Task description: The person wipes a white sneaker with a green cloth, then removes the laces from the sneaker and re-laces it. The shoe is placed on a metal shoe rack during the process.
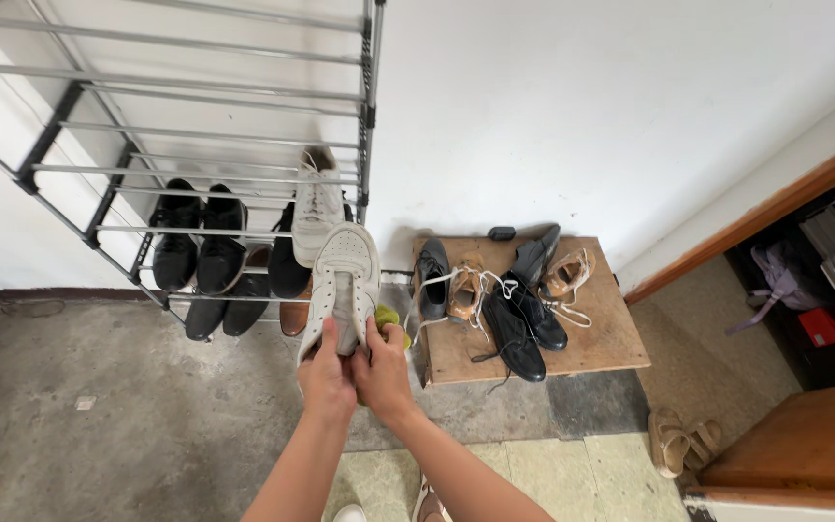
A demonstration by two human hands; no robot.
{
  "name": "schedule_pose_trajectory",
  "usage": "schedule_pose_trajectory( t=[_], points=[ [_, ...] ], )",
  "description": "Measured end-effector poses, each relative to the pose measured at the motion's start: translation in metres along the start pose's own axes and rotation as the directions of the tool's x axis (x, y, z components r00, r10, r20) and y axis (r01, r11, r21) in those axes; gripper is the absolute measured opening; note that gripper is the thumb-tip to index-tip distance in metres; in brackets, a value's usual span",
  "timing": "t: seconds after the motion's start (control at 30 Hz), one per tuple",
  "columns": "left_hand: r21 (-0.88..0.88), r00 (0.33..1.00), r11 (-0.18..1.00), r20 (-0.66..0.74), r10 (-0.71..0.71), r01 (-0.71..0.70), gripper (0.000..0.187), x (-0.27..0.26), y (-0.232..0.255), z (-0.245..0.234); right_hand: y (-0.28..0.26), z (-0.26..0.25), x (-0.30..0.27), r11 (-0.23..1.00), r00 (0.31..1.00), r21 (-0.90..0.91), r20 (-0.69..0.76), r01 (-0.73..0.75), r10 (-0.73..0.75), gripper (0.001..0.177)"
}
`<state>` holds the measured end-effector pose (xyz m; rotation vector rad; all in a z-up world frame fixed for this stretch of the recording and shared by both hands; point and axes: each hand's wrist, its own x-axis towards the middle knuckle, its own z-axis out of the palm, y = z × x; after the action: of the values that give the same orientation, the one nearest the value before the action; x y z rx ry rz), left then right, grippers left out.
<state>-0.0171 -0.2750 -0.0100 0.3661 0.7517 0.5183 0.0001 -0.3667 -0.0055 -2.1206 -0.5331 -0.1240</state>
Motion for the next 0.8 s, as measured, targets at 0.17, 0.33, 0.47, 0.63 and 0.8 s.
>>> schedule_pose_trajectory(
  t=[0.17, 0.33, 0.47, 0.63, 0.8],
  points=[
    [0.169, 0.97, 0.986, 0.241, -0.036, -0.005, 0.047, -0.005, 0.03, -0.001, -0.022, 0.0, -0.001, 1.0, 1.0, 0.008, -0.006, 0.023, -0.023, 0.059],
    [0.161, 0.904, 0.972, 0.419, 0.088, -0.17, 0.046, -0.025, 0.07, 0.019, -0.054, -0.003, -0.002, 0.985, 0.986, 0.046, -0.045, 0.164, -0.162, 0.06],
    [-0.122, 0.901, 0.992, 0.427, 0.078, -0.028, 0.062, -0.044, 0.108, 0.041, -0.085, -0.007, -0.006, 0.985, 0.989, 0.083, -0.021, 0.151, -0.149, 0.058],
    [-0.248, 0.882, 0.957, 0.471, -0.019, 0.153, 0.084, -0.06, 0.134, 0.044, -0.11, -0.024, -0.009, 0.971, 0.978, 0.14, 0.053, 0.193, -0.202, 0.064],
    [-0.179, 0.787, 0.982, 0.614, 0.058, 0.067, 0.071, -0.06, 0.137, 0.053, -0.127, -0.079, 0.019, 0.922, 0.945, 0.21, -0.051, 0.326, -0.323, 0.063]
  ],
)
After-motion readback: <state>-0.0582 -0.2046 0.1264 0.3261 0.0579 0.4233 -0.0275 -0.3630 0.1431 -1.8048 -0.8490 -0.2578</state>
